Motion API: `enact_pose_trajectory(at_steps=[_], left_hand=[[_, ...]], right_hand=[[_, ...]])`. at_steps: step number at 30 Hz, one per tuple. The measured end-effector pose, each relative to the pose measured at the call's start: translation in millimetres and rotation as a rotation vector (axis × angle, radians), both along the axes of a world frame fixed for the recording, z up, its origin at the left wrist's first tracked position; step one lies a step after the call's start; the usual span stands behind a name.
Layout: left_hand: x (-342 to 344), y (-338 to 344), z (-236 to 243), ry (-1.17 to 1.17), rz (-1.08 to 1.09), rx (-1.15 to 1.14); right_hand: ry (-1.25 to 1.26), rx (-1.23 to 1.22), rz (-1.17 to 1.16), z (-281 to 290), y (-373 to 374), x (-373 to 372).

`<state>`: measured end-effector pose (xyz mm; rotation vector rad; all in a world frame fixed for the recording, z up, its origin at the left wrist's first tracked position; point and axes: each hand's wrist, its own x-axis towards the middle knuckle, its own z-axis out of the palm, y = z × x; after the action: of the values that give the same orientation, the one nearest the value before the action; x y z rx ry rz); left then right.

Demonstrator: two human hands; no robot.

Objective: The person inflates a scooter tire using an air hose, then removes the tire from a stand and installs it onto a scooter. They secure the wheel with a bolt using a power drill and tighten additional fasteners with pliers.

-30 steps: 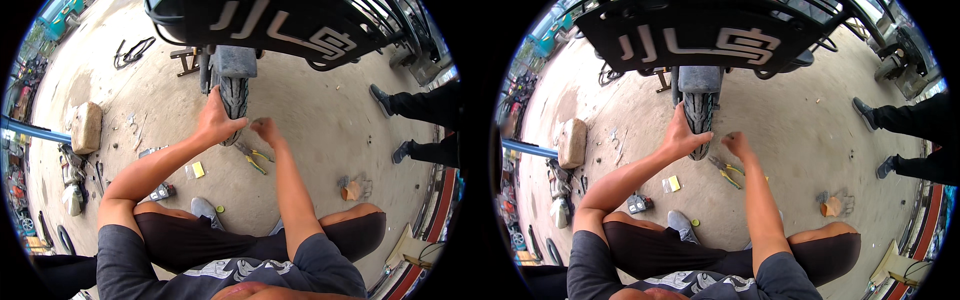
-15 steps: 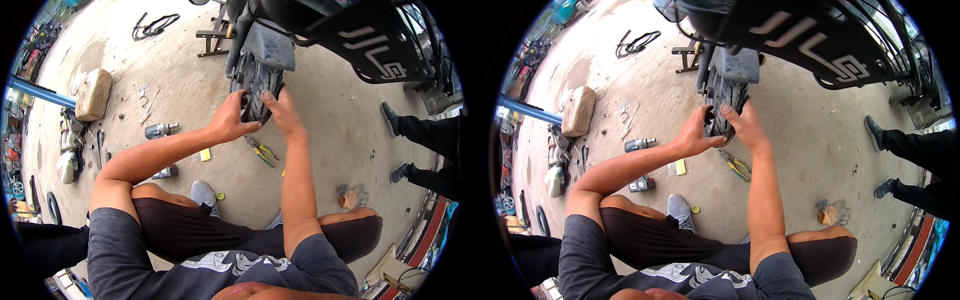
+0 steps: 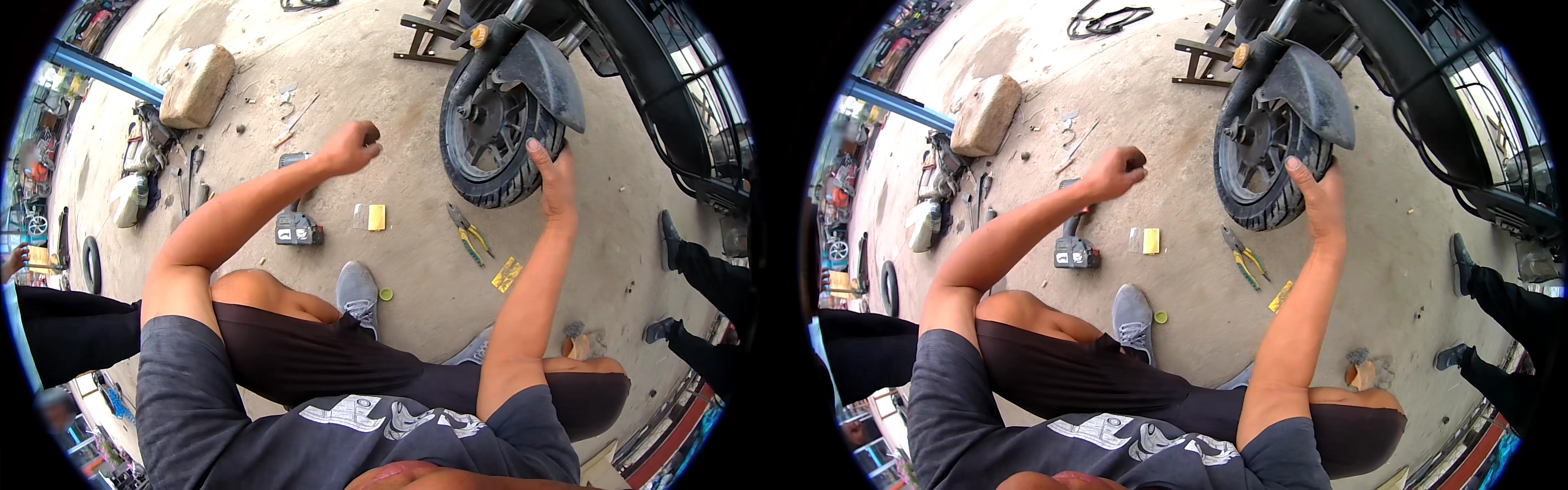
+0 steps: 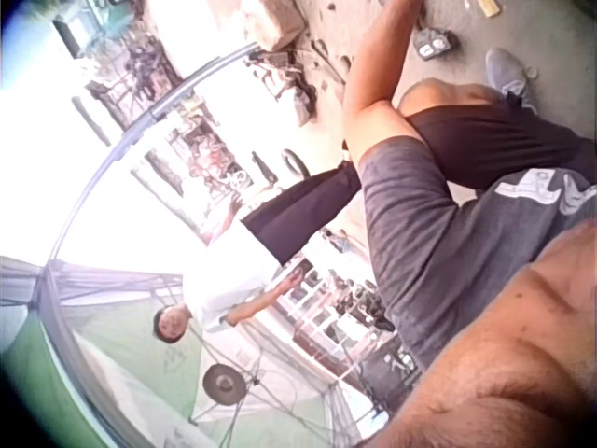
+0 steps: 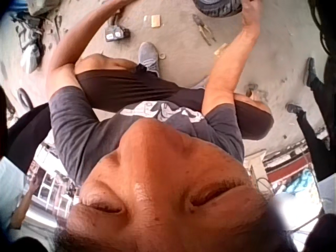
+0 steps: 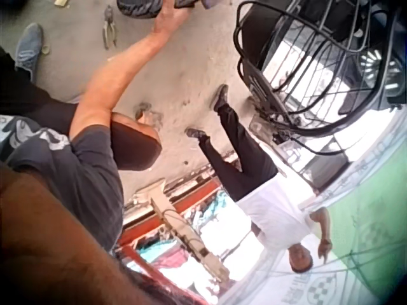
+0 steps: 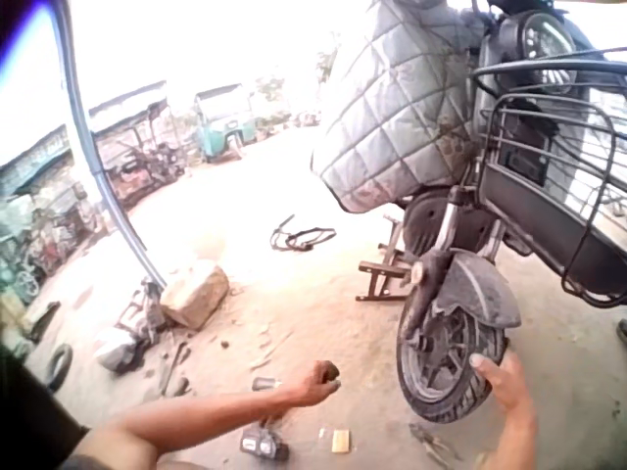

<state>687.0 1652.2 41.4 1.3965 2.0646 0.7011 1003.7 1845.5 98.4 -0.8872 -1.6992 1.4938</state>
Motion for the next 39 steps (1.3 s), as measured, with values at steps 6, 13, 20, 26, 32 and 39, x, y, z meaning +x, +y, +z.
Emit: enact_pose_trajectory(at_steps=[6, 13, 20, 26, 32, 39], left_hand=[[-54, 0, 4, -0.119, 0.276, -0.043], [-65, 9, 12, 0.157, 0.282, 0.083], [-47, 39, 47, 0.084, 0.212, 0.170], [3, 66, 150, 0.350, -0.145, 0.543], [93, 97, 289, 0.351, -0.435, 1.068], [140, 155, 383, 0.359, -0.778, 1.410]], right_hand=[[0.022, 0.022, -0.025, -4, 9, 3], [-0.022, 0.096, 0.007, 1, 8, 2], [0.007, 0.131, -0.011, 4, 6, 2], [0.024, 0.096, -0.004, 3, 6, 3], [-0.013, 0.091, -0.063, -13, 12, 7], [-0.002, 0.068, -0.032, -3, 8, 2]])
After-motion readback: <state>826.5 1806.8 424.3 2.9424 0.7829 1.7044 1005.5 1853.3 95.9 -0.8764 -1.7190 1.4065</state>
